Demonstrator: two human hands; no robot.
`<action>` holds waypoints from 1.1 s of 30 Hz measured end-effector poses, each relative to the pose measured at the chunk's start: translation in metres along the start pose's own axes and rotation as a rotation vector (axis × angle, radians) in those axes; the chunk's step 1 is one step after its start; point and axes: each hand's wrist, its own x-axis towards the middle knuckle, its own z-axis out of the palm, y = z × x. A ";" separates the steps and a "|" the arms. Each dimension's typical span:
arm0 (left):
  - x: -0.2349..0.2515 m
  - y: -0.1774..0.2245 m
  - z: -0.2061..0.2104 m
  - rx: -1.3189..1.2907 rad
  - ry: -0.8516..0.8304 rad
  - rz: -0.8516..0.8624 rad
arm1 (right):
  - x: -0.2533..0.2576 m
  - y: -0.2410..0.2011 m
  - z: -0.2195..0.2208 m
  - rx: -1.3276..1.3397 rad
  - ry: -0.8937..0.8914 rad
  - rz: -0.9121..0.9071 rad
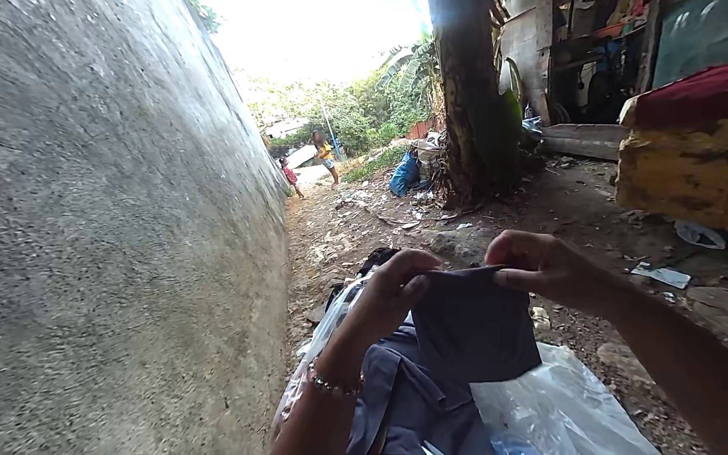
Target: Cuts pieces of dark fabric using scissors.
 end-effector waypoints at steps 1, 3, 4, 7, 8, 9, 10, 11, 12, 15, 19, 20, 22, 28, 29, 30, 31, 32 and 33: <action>0.000 0.000 0.001 0.027 -0.027 0.026 | -0.001 0.000 0.001 -0.048 -0.057 -0.020; 0.001 0.001 0.004 0.060 -0.065 0.090 | -0.001 0.006 0.002 -0.112 -0.190 -0.115; 0.001 0.003 0.006 0.073 -0.067 0.109 | -0.001 0.008 0.003 -0.127 -0.227 -0.162; 0.001 0.006 0.010 0.080 -0.067 0.104 | -0.001 0.014 0.007 -0.065 -0.232 -0.219; 0.001 0.006 0.010 0.095 -0.068 0.093 | -0.001 0.014 0.009 -0.043 -0.209 -0.202; 0.001 0.006 0.011 0.123 -0.065 0.075 | -0.002 0.013 0.009 -0.033 -0.185 -0.177; 0.000 0.007 0.012 0.169 -0.063 0.039 | -0.003 0.011 0.010 -0.039 -0.164 -0.140; 0.000 0.008 0.013 0.225 -0.063 0.001 | -0.004 0.009 0.010 -0.058 -0.155 -0.105; -0.001 0.009 0.015 0.278 -0.058 -0.022 | -0.004 0.009 0.009 -0.091 -0.154 -0.079; -0.002 0.010 0.019 0.334 -0.056 -0.006 | -0.004 0.011 0.008 -0.171 -0.209 -0.040; -0.003 0.012 0.025 0.392 -0.029 0.081 | -0.006 0.003 0.009 -0.140 -0.307 -0.032; -0.004 0.013 0.027 0.427 -0.001 0.093 | -0.006 0.002 0.009 -0.107 -0.316 -0.022; -0.006 0.017 0.030 0.446 0.028 0.121 | -0.006 0.003 0.010 -0.068 -0.284 0.049; -0.008 0.012 0.031 0.504 0.131 0.329 | -0.010 0.002 0.011 -0.118 -0.223 0.061; -0.008 0.009 0.031 0.515 0.167 0.348 | -0.010 0.003 0.011 -0.097 -0.225 0.052; -0.008 0.009 0.030 0.490 0.167 0.359 | -0.010 0.003 0.011 -0.101 -0.223 0.048; -0.009 0.012 0.029 0.435 0.133 0.362 | -0.009 0.004 0.012 -0.128 -0.211 0.046; -0.009 0.016 0.028 0.369 0.082 0.369 | -0.009 0.006 0.012 -0.153 -0.191 0.035; -0.009 0.018 0.027 0.321 0.041 0.372 | -0.010 0.009 0.013 -0.156 -0.177 0.009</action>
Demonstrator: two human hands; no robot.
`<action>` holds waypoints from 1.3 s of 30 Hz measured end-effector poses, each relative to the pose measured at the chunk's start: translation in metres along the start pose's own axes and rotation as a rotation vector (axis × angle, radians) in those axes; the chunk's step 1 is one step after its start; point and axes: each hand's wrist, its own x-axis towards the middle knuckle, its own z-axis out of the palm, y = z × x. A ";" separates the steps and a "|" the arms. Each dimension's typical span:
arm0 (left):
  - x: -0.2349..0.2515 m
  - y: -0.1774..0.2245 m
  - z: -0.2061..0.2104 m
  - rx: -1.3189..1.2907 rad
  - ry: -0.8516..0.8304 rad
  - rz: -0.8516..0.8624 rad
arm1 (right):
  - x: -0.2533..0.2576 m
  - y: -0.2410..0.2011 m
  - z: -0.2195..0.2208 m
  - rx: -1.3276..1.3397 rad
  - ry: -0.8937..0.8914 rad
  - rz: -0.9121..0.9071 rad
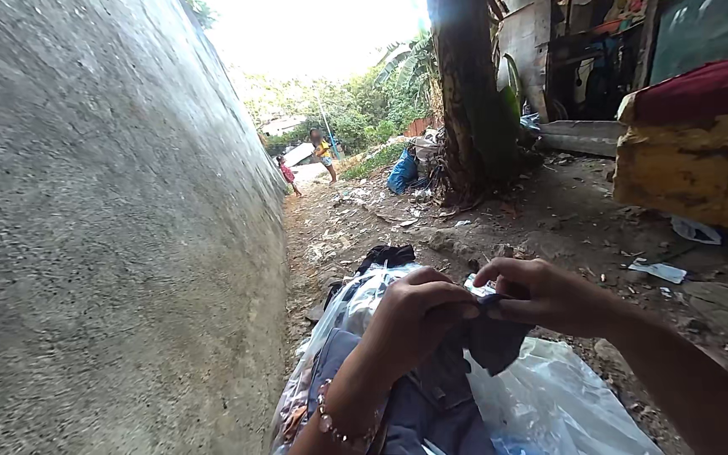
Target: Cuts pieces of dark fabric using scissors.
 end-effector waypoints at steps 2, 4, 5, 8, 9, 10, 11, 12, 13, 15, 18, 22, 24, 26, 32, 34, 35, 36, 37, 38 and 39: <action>0.001 0.001 0.000 0.000 -0.018 -0.018 | -0.001 0.004 0.001 0.030 -0.003 -0.062; 0.001 0.002 0.000 0.069 -0.023 -0.057 | -0.001 0.004 0.003 0.047 0.006 -0.117; 0.001 0.002 0.000 0.092 -0.028 -0.067 | -0.001 0.004 0.004 0.053 0.021 -0.143; 0.000 0.002 -0.002 0.107 -0.052 -0.096 | -0.002 0.004 0.003 0.122 0.073 -0.145; 0.000 0.002 -0.003 0.111 -0.073 -0.117 | -0.003 0.005 0.003 0.154 0.083 -0.128; -0.001 0.002 -0.004 0.119 -0.099 -0.134 | -0.003 0.006 0.003 0.169 0.078 -0.115; -0.001 0.002 -0.004 0.129 -0.128 -0.142 | -0.004 0.008 0.003 0.155 0.051 -0.108; -0.001 0.002 -0.003 0.140 -0.152 -0.140 | -0.005 0.009 0.002 0.110 -0.001 -0.093; -0.001 0.002 -0.003 0.143 -0.166 -0.136 | -0.006 0.007 0.001 0.063 -0.051 -0.073; -0.001 0.003 -0.004 0.095 -0.172 -0.124 | -0.008 0.005 0.001 0.093 -0.095 -0.072; -0.001 0.001 -0.005 0.002 -0.179 -0.104 | -0.011 0.015 -0.002 0.362 -0.086 -0.143; -0.001 0.009 -0.004 0.125 -0.328 -0.215 | -0.011 0.015 0.000 0.317 0.011 -0.086; -0.002 0.008 -0.003 0.132 -0.305 -0.187 | -0.012 0.015 0.002 0.233 0.010 -0.122; -0.001 0.007 -0.004 0.114 -0.249 -0.155 | -0.013 0.013 0.003 0.115 -0.036 -0.172; 0.000 0.008 -0.008 0.085 -0.337 -0.201 | -0.015 0.010 0.003 -0.064 -0.003 -0.303; -0.001 0.007 -0.007 0.073 -0.345 -0.204 | -0.016 0.004 0.006 -0.155 -0.001 -0.277; -0.001 0.006 -0.005 0.070 -0.344 -0.205 | -0.017 -0.002 0.008 -0.188 -0.018 -0.242; -0.001 0.006 -0.004 0.067 -0.345 -0.208 | -0.017 -0.007 0.012 -0.214 -0.029 -0.210; 0.000 0.006 -0.003 0.064 -0.345 -0.210 | -0.016 -0.009 0.017 -0.243 -0.016 -0.213; 0.000 0.006 -0.002 0.064 -0.342 -0.211 | -0.015 -0.008 0.021 -0.262 0.008 -0.235; 0.000 0.006 -0.002 0.063 -0.342 -0.214 | -0.014 -0.008 0.023 -0.272 0.025 -0.254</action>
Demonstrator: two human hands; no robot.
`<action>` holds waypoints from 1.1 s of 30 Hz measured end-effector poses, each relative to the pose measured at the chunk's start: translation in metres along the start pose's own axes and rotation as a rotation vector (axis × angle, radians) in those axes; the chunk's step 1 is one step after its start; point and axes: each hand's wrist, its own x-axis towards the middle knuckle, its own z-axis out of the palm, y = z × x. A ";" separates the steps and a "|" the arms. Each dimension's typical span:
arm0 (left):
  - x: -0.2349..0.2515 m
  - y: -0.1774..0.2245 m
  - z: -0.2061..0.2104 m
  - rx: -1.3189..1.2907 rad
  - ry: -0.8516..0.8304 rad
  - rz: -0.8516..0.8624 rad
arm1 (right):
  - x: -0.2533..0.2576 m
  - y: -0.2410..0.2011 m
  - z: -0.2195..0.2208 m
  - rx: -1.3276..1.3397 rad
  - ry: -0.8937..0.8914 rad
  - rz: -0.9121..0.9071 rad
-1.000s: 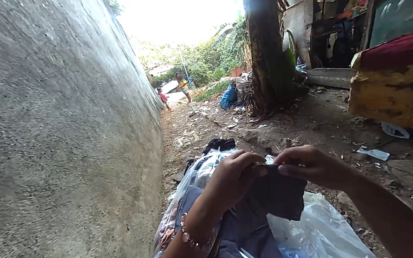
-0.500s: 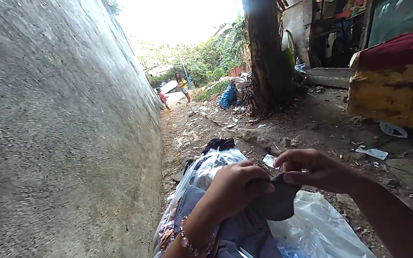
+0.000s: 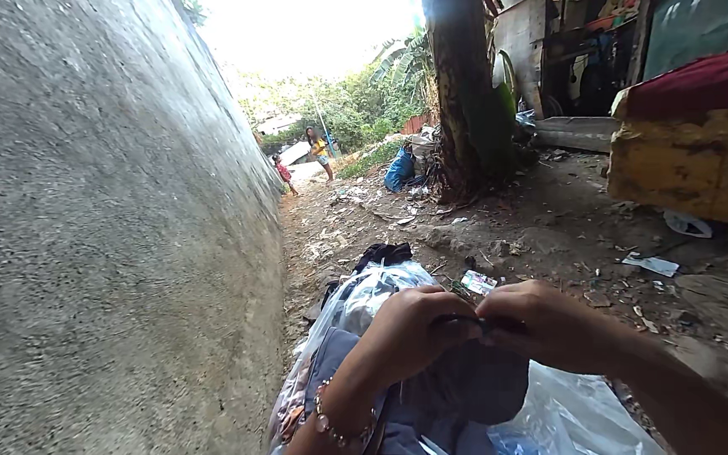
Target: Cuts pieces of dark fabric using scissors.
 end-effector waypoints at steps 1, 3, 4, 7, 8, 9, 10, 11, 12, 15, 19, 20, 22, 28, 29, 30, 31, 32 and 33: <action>-0.001 0.000 0.000 -0.001 -0.002 -0.003 | 0.000 0.001 0.000 -0.006 0.005 -0.008; -0.003 -0.001 -0.002 -0.003 -0.007 -0.004 | -0.002 0.005 -0.004 -0.020 0.007 -0.015; -0.005 -0.003 -0.003 -0.005 -0.010 -0.006 | -0.004 0.007 -0.005 -0.032 0.004 -0.013; -0.011 -0.008 -0.004 -0.027 -0.001 -0.002 | -0.007 0.009 -0.008 -0.023 -0.018 -0.001; -0.012 -0.011 -0.004 -0.050 0.001 0.000 | -0.008 0.010 -0.010 0.013 -0.029 -0.005; -0.013 -0.013 -0.004 -0.076 0.001 -0.001 | -0.009 0.011 -0.011 0.067 -0.039 -0.012; -0.015 -0.015 -0.004 -0.089 0.002 -0.004 | -0.010 0.013 -0.013 0.116 -0.046 -0.011; -0.016 -0.018 -0.004 -0.083 0.005 -0.011 | -0.010 0.015 -0.015 0.136 -0.049 0.003; -0.016 -0.019 -0.003 -0.075 0.007 -0.015 | -0.010 0.015 -0.015 0.145 -0.050 0.022; -0.017 -0.023 0.000 -0.078 0.005 0.003 | -0.010 0.014 -0.015 0.207 -0.092 -0.050; -0.020 -0.024 -0.002 -0.017 -0.134 -0.022 | -0.011 0.010 -0.013 0.148 -0.167 -0.092; -0.020 -0.023 0.000 0.011 -0.164 -0.039 | -0.011 0.008 -0.012 0.113 -0.189 -0.060; -0.022 -0.025 0.004 0.043 -0.149 -0.046 | -0.012 0.002 -0.008 0.061 -0.184 0.003; -0.032 -0.046 0.023 -0.295 0.162 0.085 | -0.005 -0.011 0.012 -0.147 0.147 0.136; -0.033 -0.048 0.026 -0.386 0.217 0.105 | -0.004 -0.010 0.012 -0.152 0.156 0.143; -0.033 -0.048 0.030 -0.478 0.275 0.114 | -0.005 -0.007 0.011 -0.156 0.157 0.143; -0.034 -0.047 0.033 -0.563 0.331 0.108 | -0.006 -0.004 0.010 -0.160 0.156 0.140; -0.034 -0.046 0.035 -0.634 0.375 0.098 | -0.007 -0.001 0.009 -0.136 0.149 0.137; -0.034 -0.045 0.037 -0.671 0.415 0.085 | -0.008 0.001 0.007 -0.083 0.125 0.133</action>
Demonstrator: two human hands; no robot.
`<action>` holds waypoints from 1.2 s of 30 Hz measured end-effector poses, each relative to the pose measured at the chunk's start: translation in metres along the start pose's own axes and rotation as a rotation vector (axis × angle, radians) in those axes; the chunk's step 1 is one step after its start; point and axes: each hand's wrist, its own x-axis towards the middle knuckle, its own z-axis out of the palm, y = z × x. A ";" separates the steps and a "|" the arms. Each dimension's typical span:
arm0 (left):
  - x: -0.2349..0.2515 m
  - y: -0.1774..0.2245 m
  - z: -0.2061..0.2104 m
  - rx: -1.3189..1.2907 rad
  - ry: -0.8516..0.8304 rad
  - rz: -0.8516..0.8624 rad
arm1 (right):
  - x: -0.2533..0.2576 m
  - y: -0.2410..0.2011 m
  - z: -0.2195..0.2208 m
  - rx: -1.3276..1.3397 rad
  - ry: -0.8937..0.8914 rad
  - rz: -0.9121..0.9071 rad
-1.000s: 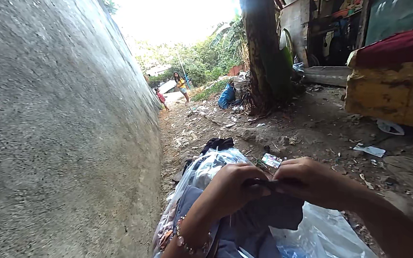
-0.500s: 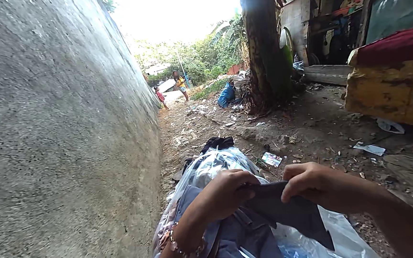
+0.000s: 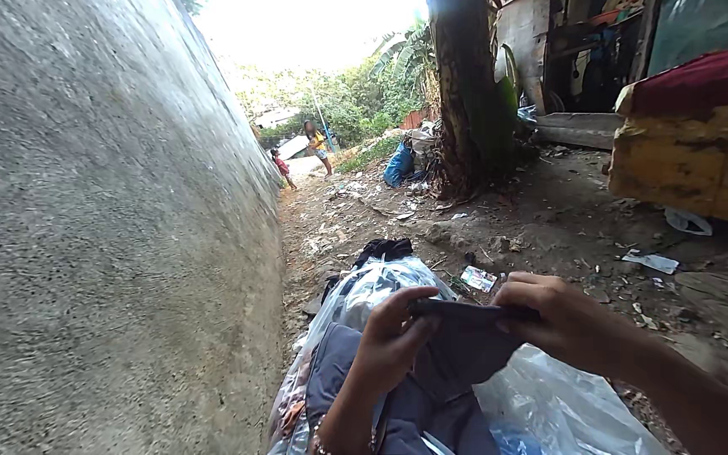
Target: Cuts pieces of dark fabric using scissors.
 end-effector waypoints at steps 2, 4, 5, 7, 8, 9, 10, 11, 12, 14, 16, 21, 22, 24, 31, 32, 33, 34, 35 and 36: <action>-0.002 -0.004 0.003 0.002 0.072 -0.010 | -0.001 0.003 -0.004 0.146 -0.073 -0.007; -0.005 -0.007 0.006 0.009 0.138 -0.030 | -0.003 0.006 -0.005 0.219 -0.097 0.006; -0.007 -0.008 0.007 0.018 0.157 -0.033 | -0.004 0.006 -0.005 0.212 -0.085 0.019; -0.011 -0.011 0.010 0.037 0.176 -0.015 | -0.005 0.006 -0.005 0.199 -0.078 0.042; -0.013 -0.012 0.011 0.057 0.183 -0.006 | -0.006 0.004 -0.006 0.200 -0.089 0.042; -0.016 -0.015 0.013 0.072 0.203 0.005 | -0.006 0.001 -0.005 0.196 -0.097 0.017; -0.020 -0.018 0.014 0.088 0.236 0.020 | -0.006 -0.002 -0.002 0.194 -0.109 -0.029; -0.026 -0.021 0.014 0.118 0.279 0.041 | -0.006 -0.006 0.002 0.205 -0.123 -0.092; -0.033 -0.023 0.012 0.172 0.323 0.066 | -0.005 -0.010 0.009 0.225 -0.134 -0.169; -0.051 -0.024 0.003 0.304 0.386 0.105 | -0.002 -0.019 0.028 0.290 -0.186 -0.277; -0.076 -0.017 -0.018 0.435 0.391 0.097 | 0.004 -0.035 0.053 0.352 -0.267 -0.306; -0.121 0.037 -0.111 0.739 0.240 -0.075 | 0.028 -0.094 0.132 0.581 -0.378 -0.233; -0.119 0.046 -0.130 0.801 0.183 -0.125 | 0.034 -0.104 0.150 0.650 -0.324 -0.228; -0.102 0.056 -0.160 0.885 0.052 -0.262 | 0.046 -0.116 0.182 0.779 -0.235 -0.145; -0.051 -0.029 -0.156 0.916 0.207 -0.494 | 0.042 -0.049 0.278 1.110 -0.107 0.821; -0.059 -0.039 -0.134 0.765 0.361 -0.450 | 0.032 -0.033 0.291 1.077 -0.107 0.908; -0.069 -0.047 -0.104 0.545 0.533 -0.436 | 0.024 -0.021 0.299 1.067 -0.117 0.967; -0.082 -0.051 -0.071 0.319 0.690 -0.466 | 0.018 -0.014 0.302 1.089 -0.126 0.999; -0.096 -0.051 -0.036 0.114 0.809 -0.525 | 0.016 -0.011 0.301 1.126 -0.130 1.008; -0.111 -0.053 -0.004 -0.055 0.908 -0.599 | 0.015 -0.010 0.300 1.156 -0.129 0.995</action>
